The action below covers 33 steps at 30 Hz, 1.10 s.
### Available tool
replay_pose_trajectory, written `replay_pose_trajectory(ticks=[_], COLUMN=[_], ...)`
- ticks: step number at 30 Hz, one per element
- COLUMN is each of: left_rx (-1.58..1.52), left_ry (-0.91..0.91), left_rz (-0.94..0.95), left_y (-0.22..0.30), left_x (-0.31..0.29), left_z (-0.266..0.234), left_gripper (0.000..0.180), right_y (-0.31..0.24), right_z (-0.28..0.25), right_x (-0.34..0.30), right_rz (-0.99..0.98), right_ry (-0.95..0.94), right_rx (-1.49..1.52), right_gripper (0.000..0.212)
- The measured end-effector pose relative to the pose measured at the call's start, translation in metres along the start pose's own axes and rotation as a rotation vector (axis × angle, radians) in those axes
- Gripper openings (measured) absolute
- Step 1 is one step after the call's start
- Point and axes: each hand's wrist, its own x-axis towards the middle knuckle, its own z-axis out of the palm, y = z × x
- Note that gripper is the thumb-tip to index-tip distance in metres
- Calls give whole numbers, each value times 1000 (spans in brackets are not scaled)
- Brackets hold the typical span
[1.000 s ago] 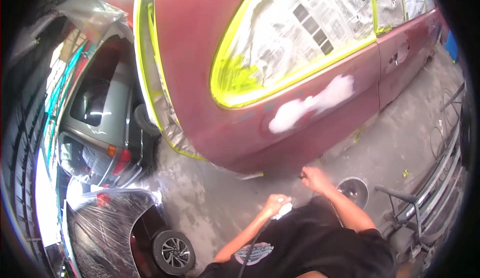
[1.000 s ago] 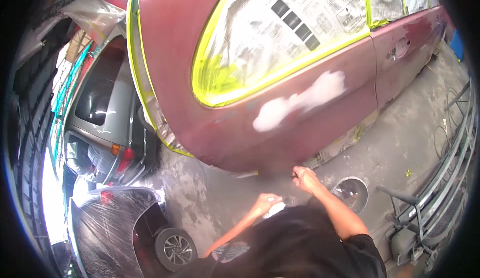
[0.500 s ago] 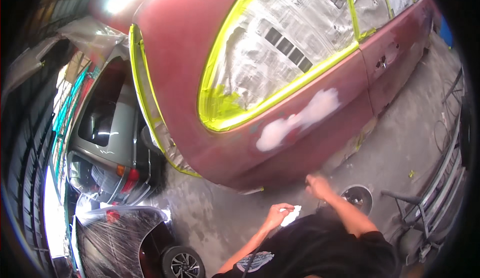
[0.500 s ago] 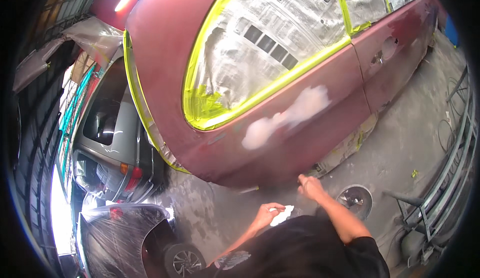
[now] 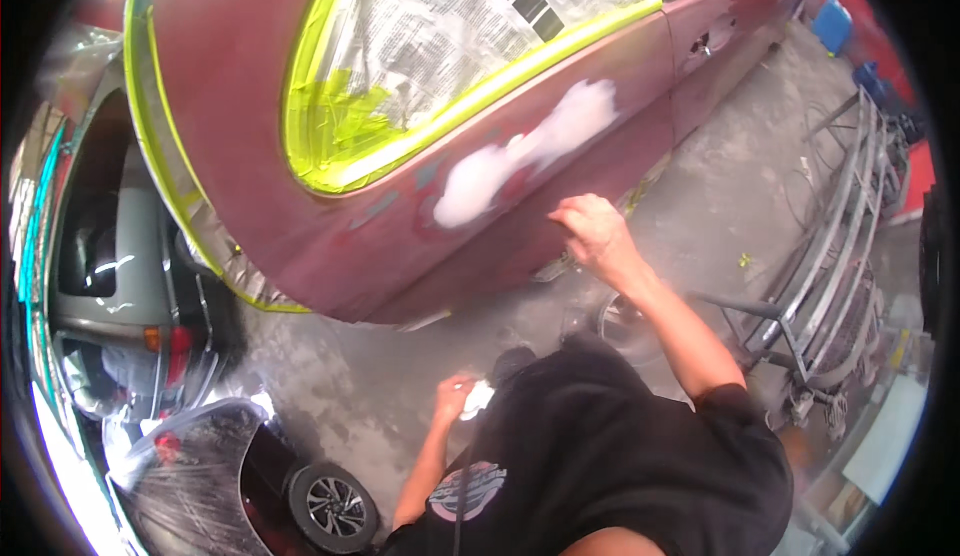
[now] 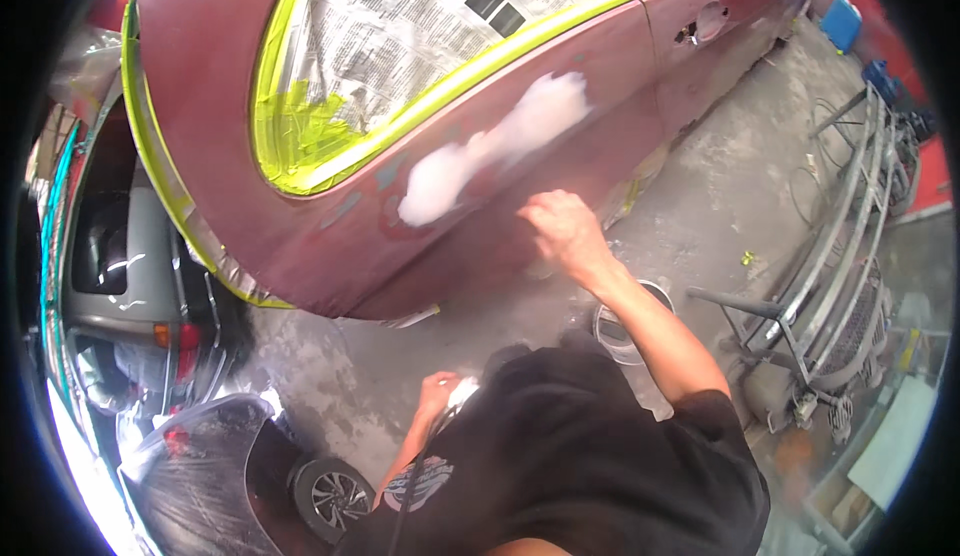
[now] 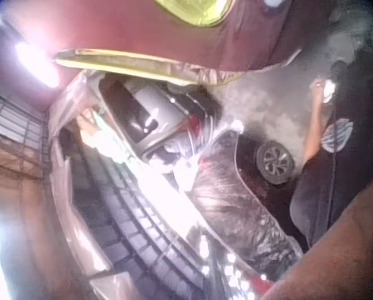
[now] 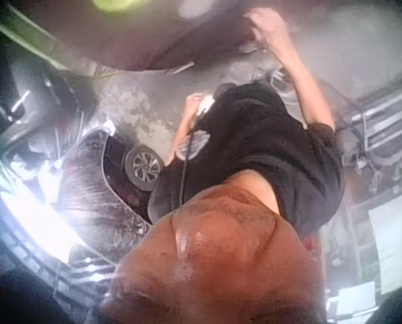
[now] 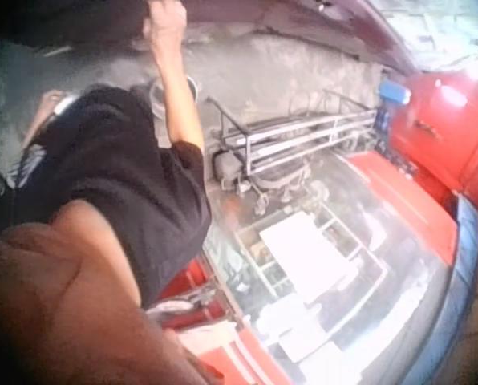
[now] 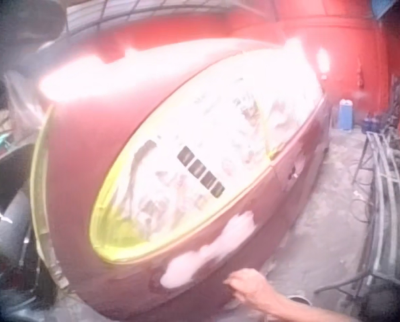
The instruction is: The person wipes the surface of a maroon car bumper with a white cloth, dipping the cloth into a bucket of water to clean it. The bumper is partially covered with newspaper and masking tape. The person moves around the bumper, cleaning different sections including the lower edge and the area around the taillight.
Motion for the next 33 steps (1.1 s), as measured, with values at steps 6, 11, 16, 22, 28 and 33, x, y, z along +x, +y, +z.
replay_pose_trajectory(ticks=[6, 11, 16, 22, 28, 33], left_rx=[41, -61, -50, -161, -52, -204], left_ry=[-141, -269, -310, -174, -107, -231], left_rz=[-117, -109, -41, -128, 81, -83], left_y=[-157, -208, -215, -153, -226, -160], left_x=[9, -3, 21, 60, 54, 4], left_z=[-27, -20, -21, -33, -6, 14], left_gripper=[25, 21, 18, 16, 21, 24], right_y=[-19, -43, -65, -50, -30, -31], right_z=[55, 18, -8, -3, -1, 0], right_x=[-31, 2, 114, 161, 157, 171], right_rz=[-40, 63, -211, -375, -397, -505], right_ry=[-722, -167, 268, 371, 384, 277], right_rx=[-59, -214, -468, -578, -530, -456], right_gripper=[30, 27, 32, 32, 32, 32])
